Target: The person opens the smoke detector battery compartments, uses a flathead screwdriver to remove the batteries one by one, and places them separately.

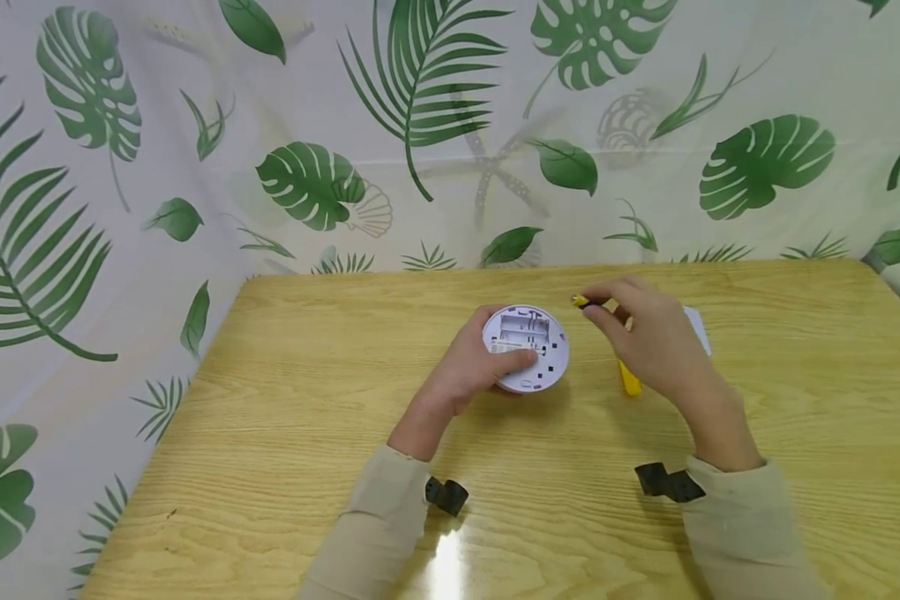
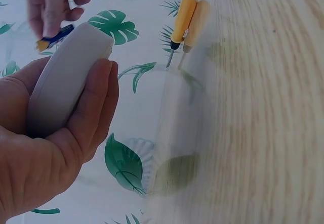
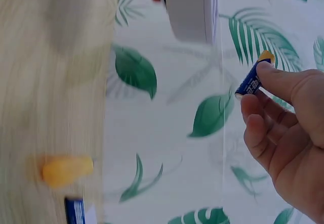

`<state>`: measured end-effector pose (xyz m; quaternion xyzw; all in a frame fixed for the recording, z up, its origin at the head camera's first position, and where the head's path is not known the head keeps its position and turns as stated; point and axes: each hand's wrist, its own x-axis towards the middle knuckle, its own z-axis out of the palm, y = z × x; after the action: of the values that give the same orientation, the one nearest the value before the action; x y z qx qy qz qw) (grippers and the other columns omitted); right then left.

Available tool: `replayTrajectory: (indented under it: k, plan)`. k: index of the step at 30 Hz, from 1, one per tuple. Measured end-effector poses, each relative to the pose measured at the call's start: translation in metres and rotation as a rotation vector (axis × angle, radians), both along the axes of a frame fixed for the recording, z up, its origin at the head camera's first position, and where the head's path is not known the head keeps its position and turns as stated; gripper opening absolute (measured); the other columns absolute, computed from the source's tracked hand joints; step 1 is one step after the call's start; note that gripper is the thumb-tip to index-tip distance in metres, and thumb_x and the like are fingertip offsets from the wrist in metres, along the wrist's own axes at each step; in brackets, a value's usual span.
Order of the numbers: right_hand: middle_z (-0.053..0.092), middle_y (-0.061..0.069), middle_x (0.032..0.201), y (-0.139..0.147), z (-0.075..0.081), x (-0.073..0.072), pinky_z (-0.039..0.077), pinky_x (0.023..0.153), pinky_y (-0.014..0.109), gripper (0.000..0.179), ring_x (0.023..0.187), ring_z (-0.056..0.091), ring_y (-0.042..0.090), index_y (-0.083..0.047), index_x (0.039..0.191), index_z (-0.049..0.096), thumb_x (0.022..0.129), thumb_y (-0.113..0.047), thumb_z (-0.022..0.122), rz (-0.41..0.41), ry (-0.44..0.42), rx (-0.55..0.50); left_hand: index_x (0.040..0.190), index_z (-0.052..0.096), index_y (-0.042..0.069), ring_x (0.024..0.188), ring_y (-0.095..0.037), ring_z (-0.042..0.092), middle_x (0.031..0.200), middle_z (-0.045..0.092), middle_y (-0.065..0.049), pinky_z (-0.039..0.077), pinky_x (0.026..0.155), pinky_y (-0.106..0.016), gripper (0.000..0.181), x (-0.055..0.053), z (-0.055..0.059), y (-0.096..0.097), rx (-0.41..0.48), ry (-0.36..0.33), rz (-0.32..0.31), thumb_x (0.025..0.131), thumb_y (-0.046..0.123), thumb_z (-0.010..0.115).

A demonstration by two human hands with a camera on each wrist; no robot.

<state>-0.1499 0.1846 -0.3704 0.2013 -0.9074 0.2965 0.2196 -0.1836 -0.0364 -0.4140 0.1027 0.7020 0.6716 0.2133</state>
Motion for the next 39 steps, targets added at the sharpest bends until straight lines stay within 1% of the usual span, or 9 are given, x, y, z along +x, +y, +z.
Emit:
replayTrajectory:
  k: [6, 11, 14, 19, 21, 25, 29, 36, 39]
  plan:
    - [0.066, 0.011, 0.098, 0.039, -0.002, 0.001, 0.040, 0.051, 0.025, 0.016, 0.071, 0.053, 0.019, -0.003, 0.110, 0.070, 0.094, -0.006, 0.067, -0.090, -0.077, 0.080, 0.146, 0.037, 0.012, 0.081, -0.020, 0.067, 0.120, 0.057, -0.012, 0.061, 0.071, -0.053, 0.072, -0.001, 0.000, 0.002, -0.016, -0.020, 0.010, 0.086, 0.005, 0.076]
    - [0.065, 0.014, 0.100, 0.067, -0.001, 0.001, 0.044, 0.058, 0.033, 0.017, 0.075, 0.056, 0.023, -0.002, 0.110, 0.069, 0.097, -0.011, 0.064, -0.121, -0.234, 0.191, 0.147, 0.037, 0.015, 0.082, -0.021, 0.067, 0.122, 0.057, -0.010, 0.060, 0.072, -0.054, 0.073, -0.005, 0.007, 0.003, -0.023, -0.006, 0.003, 0.086, 0.007, 0.076]
    - [0.067, 0.014, 0.100, 0.079, -0.003, -0.001, 0.049, 0.065, 0.040, 0.018, 0.080, 0.059, 0.026, -0.001, 0.111, 0.070, 0.097, -0.012, 0.064, -0.114, -0.341, 0.269, 0.146, 0.038, 0.014, 0.081, -0.022, 0.066, 0.121, 0.057, -0.011, 0.060, 0.070, -0.054, 0.072, -0.006, 0.008, 0.003, -0.019, 0.006, 0.003, 0.086, 0.006, 0.076]
    - [0.070, 0.010, 0.094, 0.086, -0.010, -0.005, 0.053, 0.069, 0.045, 0.019, 0.084, 0.064, 0.027, 0.000, 0.110, 0.071, 0.094, -0.010, 0.067, -0.061, -0.488, 0.355, 0.147, 0.036, 0.014, 0.079, -0.021, 0.067, 0.123, 0.056, -0.012, 0.061, 0.069, -0.052, 0.073, -0.003, 0.002, 0.000, -0.021, -0.037, 0.012, 0.086, 0.005, 0.076]
    - [0.070, 0.008, 0.091, 0.087, -0.013, -0.005, 0.053, 0.068, 0.045, 0.018, 0.082, 0.064, 0.026, 0.000, 0.107, 0.072, 0.092, -0.009, 0.069, -0.043, -0.519, 0.368, 0.147, 0.037, 0.014, 0.078, -0.020, 0.067, 0.122, 0.056, -0.012, 0.061, 0.069, -0.051, 0.073, -0.003, 0.000, -0.001, -0.013, -0.044, 0.021, 0.086, 0.005, 0.076]
    - [0.069, 0.004, 0.088, 0.088, -0.018, -0.005, 0.053, 0.066, 0.043, 0.013, 0.080, 0.062, 0.024, -0.002, 0.101, 0.073, 0.090, -0.007, 0.071, -0.022, -0.545, 0.389, 0.146, 0.039, 0.014, 0.077, -0.020, 0.067, 0.121, 0.057, -0.014, 0.061, 0.069, -0.054, 0.072, -0.002, 0.001, -0.001, 0.007, -0.023, 0.039, 0.086, 0.004, 0.076]
    - [0.069, 0.002, 0.086, 0.090, -0.023, -0.004, 0.052, 0.066, 0.040, 0.008, 0.077, 0.061, 0.021, -0.005, 0.096, 0.074, 0.089, -0.007, 0.072, -0.016, -0.583, 0.423, 0.146, 0.038, 0.013, 0.078, -0.020, 0.067, 0.122, 0.056, -0.014, 0.060, 0.071, -0.056, 0.072, 0.000, 0.003, 0.000, 0.012, -0.032, 0.030, 0.085, 0.003, 0.076]
    - [0.070, 0.001, 0.085, 0.093, -0.033, -0.004, 0.052, 0.066, 0.041, 0.009, 0.075, 0.060, 0.018, -0.005, 0.096, 0.075, 0.088, -0.008, 0.073, -0.007, -0.619, 0.438, 0.147, 0.038, 0.013, 0.078, -0.020, 0.067, 0.122, 0.056, -0.014, 0.059, 0.072, -0.057, 0.072, 0.001, 0.003, 0.001, 0.009, -0.039, 0.029, 0.086, 0.002, 0.075]
    - [0.070, 0.001, 0.085, 0.092, -0.035, -0.007, 0.052, 0.067, 0.041, 0.010, 0.075, 0.059, 0.019, -0.004, 0.097, 0.075, 0.088, -0.009, 0.074, -0.019, -0.647, 0.437, 0.147, 0.038, 0.013, 0.077, -0.020, 0.067, 0.121, 0.056, -0.014, 0.061, 0.070, -0.054, 0.072, -0.001, 0.003, 0.000, 0.006, -0.037, 0.028, 0.086, 0.003, 0.075]
